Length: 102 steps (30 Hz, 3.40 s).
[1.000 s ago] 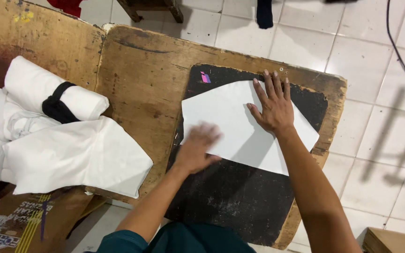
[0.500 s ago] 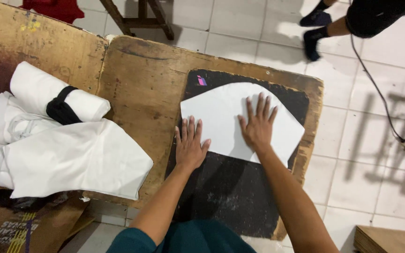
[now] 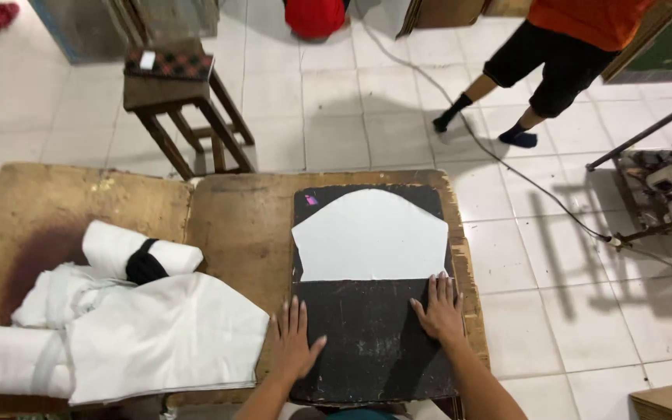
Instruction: Aligning and smoothing white fabric pieces onto a printing board.
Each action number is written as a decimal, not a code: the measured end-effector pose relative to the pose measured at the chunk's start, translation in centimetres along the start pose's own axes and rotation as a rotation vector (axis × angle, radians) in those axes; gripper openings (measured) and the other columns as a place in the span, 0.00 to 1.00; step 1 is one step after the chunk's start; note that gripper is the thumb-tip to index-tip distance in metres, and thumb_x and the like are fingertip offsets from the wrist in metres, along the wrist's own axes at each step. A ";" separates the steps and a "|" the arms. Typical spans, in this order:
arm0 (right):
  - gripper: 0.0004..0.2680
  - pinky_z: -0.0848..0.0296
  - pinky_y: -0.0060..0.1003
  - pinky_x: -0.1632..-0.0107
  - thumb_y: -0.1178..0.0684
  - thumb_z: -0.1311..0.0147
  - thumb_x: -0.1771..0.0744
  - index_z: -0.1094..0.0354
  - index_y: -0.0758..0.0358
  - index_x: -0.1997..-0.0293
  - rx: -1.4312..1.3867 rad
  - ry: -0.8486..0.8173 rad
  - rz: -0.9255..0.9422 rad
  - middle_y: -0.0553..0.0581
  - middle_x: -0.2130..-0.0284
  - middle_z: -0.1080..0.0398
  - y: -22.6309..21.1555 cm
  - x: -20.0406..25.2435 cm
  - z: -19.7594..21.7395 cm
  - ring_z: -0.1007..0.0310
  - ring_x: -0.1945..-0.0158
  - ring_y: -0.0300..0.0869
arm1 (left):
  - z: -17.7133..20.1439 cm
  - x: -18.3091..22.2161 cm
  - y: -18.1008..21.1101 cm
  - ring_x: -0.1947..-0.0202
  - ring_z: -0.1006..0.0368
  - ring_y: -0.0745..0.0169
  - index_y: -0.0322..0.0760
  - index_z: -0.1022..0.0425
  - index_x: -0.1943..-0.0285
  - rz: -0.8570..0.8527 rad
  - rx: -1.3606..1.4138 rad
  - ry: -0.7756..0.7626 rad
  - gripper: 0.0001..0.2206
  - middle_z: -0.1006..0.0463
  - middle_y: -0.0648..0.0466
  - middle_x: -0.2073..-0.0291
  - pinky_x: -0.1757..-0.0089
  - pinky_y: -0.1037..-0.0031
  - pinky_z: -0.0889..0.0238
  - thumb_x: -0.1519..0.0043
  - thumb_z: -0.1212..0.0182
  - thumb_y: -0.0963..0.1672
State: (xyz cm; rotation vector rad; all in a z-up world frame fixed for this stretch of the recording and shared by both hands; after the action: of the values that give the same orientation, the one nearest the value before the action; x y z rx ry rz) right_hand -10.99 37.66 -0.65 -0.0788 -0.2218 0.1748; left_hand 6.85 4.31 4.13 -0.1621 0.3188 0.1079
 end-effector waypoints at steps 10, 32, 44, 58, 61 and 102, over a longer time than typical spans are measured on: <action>0.34 0.60 0.62 0.25 0.24 0.63 0.33 0.63 0.55 0.22 -0.038 -0.482 0.033 0.63 0.23 0.70 3.2 -5.7 -3.7 0.71 0.20 0.58 | -4.2 18.8 -0.5 0.22 0.77 0.36 0.46 0.71 0.18 0.208 0.232 -0.717 0.48 0.74 0.47 0.20 0.32 0.41 0.68 0.38 0.51 0.65; 0.24 0.31 0.48 0.38 0.33 0.51 0.35 0.24 0.60 0.42 -0.710 -0.614 -0.856 0.63 0.42 0.26 41.3 33.7 -33.9 0.27 0.39 0.56 | 1.9 6.4 21.9 0.23 0.84 0.26 0.34 0.72 0.19 0.029 0.443 -1.009 0.46 0.79 0.35 0.22 0.33 0.38 0.68 0.36 0.58 0.63; 0.30 0.45 0.54 0.30 0.26 0.65 0.33 0.48 0.50 0.24 -1.179 -0.537 -0.553 0.60 0.29 0.44 28.4 8.8 -28.8 0.45 0.27 0.57 | 1.5 4.8 22.9 0.21 0.84 0.37 0.43 0.73 0.18 0.162 0.187 -1.305 0.50 0.81 0.45 0.20 0.32 0.46 0.60 0.40 0.45 0.62; 0.17 0.26 0.60 0.48 0.45 0.63 0.29 0.38 0.55 0.34 -0.697 -0.331 -0.645 0.67 0.47 0.28 34.4 6.9 -21.7 0.28 0.47 0.61 | 0.8 4.6 23.2 0.21 0.86 0.35 0.39 0.73 0.19 0.201 0.099 -1.383 0.49 0.83 0.43 0.20 0.30 0.48 0.63 0.38 0.49 0.63; 0.14 0.24 0.59 0.56 0.53 0.61 0.29 0.30 0.52 0.40 -0.689 -0.292 -0.743 0.71 0.59 0.23 36.7 6.4 -22.5 0.23 0.58 0.65 | 1.1 4.3 23.2 0.21 0.86 0.35 0.39 0.73 0.19 0.190 0.116 -1.397 0.49 0.83 0.43 0.20 0.30 0.47 0.62 0.38 0.49 0.64; 0.13 0.21 0.37 0.48 0.43 0.45 0.31 0.27 0.63 0.50 -1.987 0.696 -0.669 0.56 0.54 0.23 15.5 18.5 11.9 0.24 0.55 0.40 | 12.2 5.0 10.5 0.46 0.25 0.42 0.16 0.22 0.54 0.870 2.374 -0.802 0.12 0.20 0.33 0.50 0.43 0.53 0.30 0.34 0.44 0.40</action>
State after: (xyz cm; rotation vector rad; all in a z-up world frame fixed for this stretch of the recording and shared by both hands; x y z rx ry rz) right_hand 1.55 56.97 13.34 -1.9795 0.3632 -0.8057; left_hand 13.87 17.19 12.50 2.3454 -0.4628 0.5520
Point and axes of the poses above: each hand's wrist, its own x-axis away from the middle knuckle, its own z-axis out of the back of the hand, y = z × x, the point moved 8 cm from there along -x, towards the middle knuckle
